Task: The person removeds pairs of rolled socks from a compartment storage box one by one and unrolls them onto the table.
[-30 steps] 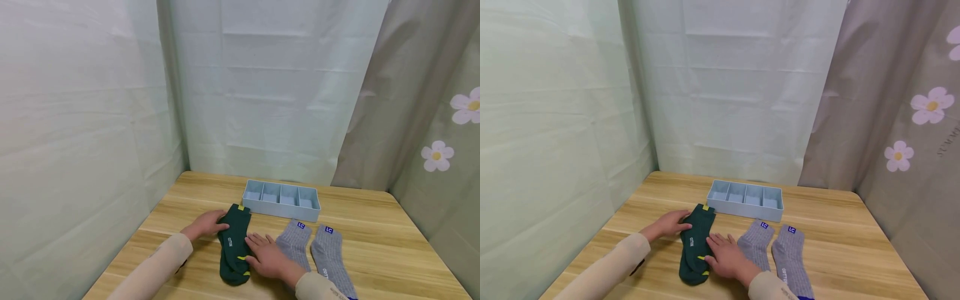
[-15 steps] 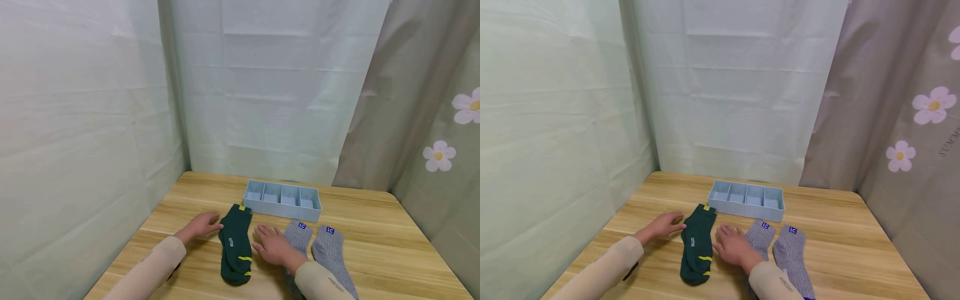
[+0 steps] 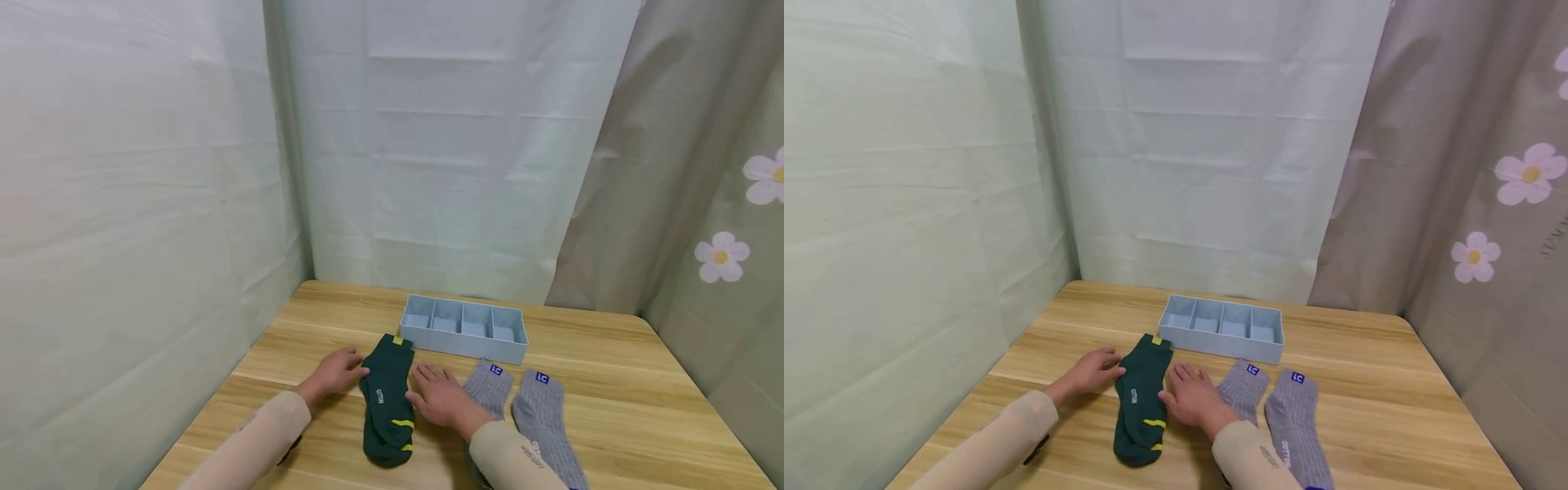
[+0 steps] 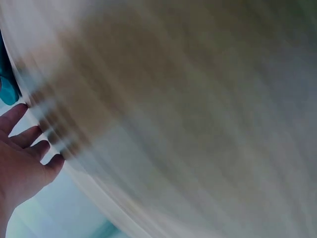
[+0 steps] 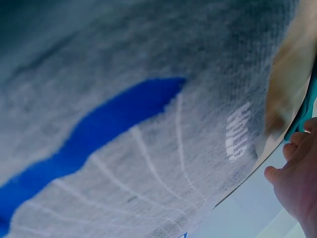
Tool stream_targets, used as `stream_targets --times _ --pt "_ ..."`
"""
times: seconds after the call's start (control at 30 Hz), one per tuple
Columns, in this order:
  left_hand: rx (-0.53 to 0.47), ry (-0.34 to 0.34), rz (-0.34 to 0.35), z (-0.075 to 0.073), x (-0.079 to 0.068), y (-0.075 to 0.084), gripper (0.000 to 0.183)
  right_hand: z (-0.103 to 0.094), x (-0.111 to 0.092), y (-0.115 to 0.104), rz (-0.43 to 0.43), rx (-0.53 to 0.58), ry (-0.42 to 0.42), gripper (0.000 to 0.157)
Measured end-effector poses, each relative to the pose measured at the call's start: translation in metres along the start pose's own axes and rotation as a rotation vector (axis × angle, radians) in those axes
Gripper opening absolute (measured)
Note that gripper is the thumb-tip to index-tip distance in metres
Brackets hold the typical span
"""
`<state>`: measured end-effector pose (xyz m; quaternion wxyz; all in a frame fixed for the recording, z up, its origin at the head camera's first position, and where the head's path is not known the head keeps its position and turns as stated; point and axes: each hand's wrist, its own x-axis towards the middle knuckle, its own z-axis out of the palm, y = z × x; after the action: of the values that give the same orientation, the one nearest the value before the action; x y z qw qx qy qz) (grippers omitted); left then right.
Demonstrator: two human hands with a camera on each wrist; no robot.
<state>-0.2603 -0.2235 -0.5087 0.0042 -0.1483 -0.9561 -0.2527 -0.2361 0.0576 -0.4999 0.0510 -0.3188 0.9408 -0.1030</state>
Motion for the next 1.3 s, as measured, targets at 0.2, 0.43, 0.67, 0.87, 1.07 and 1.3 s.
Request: stream_targets --times 0.2,0.43,0.67,0.87,1.07,1.3 --pt "-0.007 0.004 -0.02 0.001 0.001 0.006 0.037 0.001 0.004 -0.002 0.0 0.0 -0.008 0.061" --pt "-0.068 0.034 -0.033 0.003 0.001 0.009 0.023 0.001 0.004 -0.005 -0.017 -0.021 -0.011 0.059" --pt "-0.12 0.07 -0.038 0.003 0.005 0.01 0.013 0.002 0.004 -0.006 -0.019 -0.039 -0.024 0.057" --pt "-0.155 0.12 -0.039 0.005 0.007 0.011 0.01 0.002 0.005 -0.007 -0.005 -0.032 -0.038 0.059" --pt "-0.138 0.182 -0.021 0.007 0.008 0.01 0.007 0.002 0.006 -0.007 -0.009 -0.039 -0.032 0.059" --pt "-0.22 0.239 -0.059 0.002 0.007 0.011 0.011 -0.001 0.004 -0.008 -0.019 -0.041 -0.029 0.056"
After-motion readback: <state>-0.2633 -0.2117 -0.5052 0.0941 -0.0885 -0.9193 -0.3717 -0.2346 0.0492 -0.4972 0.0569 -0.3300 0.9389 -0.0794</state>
